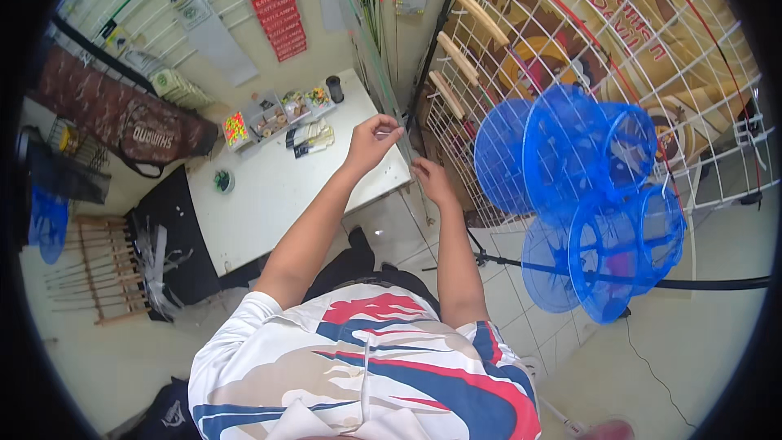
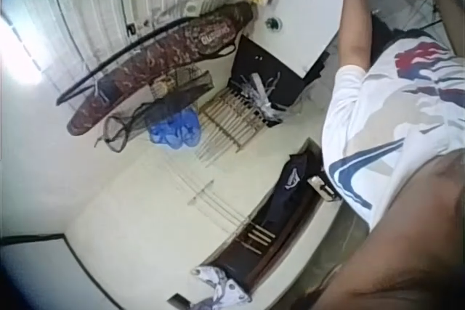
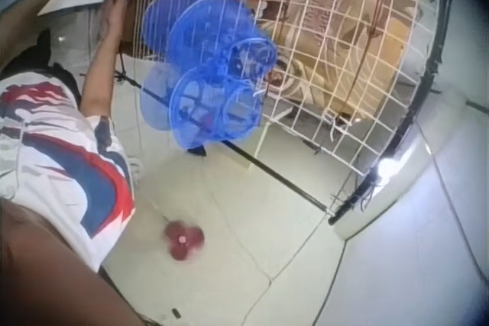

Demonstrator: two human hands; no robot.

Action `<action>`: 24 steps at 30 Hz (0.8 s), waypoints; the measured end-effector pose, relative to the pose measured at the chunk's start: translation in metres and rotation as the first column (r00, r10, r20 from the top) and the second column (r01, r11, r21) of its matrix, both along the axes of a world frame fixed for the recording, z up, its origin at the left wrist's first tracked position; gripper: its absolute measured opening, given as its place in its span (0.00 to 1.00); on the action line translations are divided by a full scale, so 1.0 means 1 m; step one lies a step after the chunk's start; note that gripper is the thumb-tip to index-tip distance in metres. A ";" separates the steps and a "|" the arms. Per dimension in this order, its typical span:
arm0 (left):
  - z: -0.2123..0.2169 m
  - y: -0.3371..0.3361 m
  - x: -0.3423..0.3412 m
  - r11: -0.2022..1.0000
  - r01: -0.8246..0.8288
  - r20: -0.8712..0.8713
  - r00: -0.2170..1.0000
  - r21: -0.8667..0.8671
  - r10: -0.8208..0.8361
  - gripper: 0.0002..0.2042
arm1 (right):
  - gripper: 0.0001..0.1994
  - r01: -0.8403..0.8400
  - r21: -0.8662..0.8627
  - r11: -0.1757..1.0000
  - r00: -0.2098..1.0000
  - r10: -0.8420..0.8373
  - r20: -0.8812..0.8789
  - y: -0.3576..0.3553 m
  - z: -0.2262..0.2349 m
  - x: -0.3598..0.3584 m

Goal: The person is assembling or repairing a fishing rod, specifically attaching or checking a rod tip guide.

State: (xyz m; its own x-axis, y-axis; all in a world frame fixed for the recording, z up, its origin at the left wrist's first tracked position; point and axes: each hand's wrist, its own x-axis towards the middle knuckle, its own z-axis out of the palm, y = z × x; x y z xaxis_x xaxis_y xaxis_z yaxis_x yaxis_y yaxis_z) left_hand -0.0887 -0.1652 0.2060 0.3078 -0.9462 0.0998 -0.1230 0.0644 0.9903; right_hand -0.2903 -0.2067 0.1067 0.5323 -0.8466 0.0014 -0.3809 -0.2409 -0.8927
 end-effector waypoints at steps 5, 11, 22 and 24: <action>-0.005 -0.039 0.027 0.992 0.052 -0.153 0.986 -0.118 -0.069 0.10 | 0.12 0.023 -0.102 0.994 0.993 -0.035 -0.111 -0.036 0.000 0.023; -0.013 -0.073 0.048 0.996 0.067 -0.175 0.982 -0.058 -0.076 0.09 | 0.13 0.144 -0.068 0.987 0.969 -0.155 -0.193 -0.067 0.004 0.054; -0.080 -0.110 0.092 0.999 -0.035 -0.164 0.986 0.001 0.034 0.09 | 0.16 0.057 -0.041 0.998 0.997 -0.058 -0.049 -0.104 0.009 0.132; -0.084 -0.116 0.094 1.000 -0.019 -0.162 0.987 0.012 0.021 0.09 | 0.15 0.071 -0.029 0.997 0.996 -0.073 -0.056 -0.113 0.004 0.136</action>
State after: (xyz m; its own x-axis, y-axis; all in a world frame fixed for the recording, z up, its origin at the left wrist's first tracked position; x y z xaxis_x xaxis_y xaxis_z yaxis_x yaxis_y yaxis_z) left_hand 0.0049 -0.2815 0.1220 0.3378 -0.9405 0.0375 0.0381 0.0535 0.9978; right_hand -0.1540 -0.3196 0.1103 0.4698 -0.8827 -0.0037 -0.4482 -0.2349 -0.8625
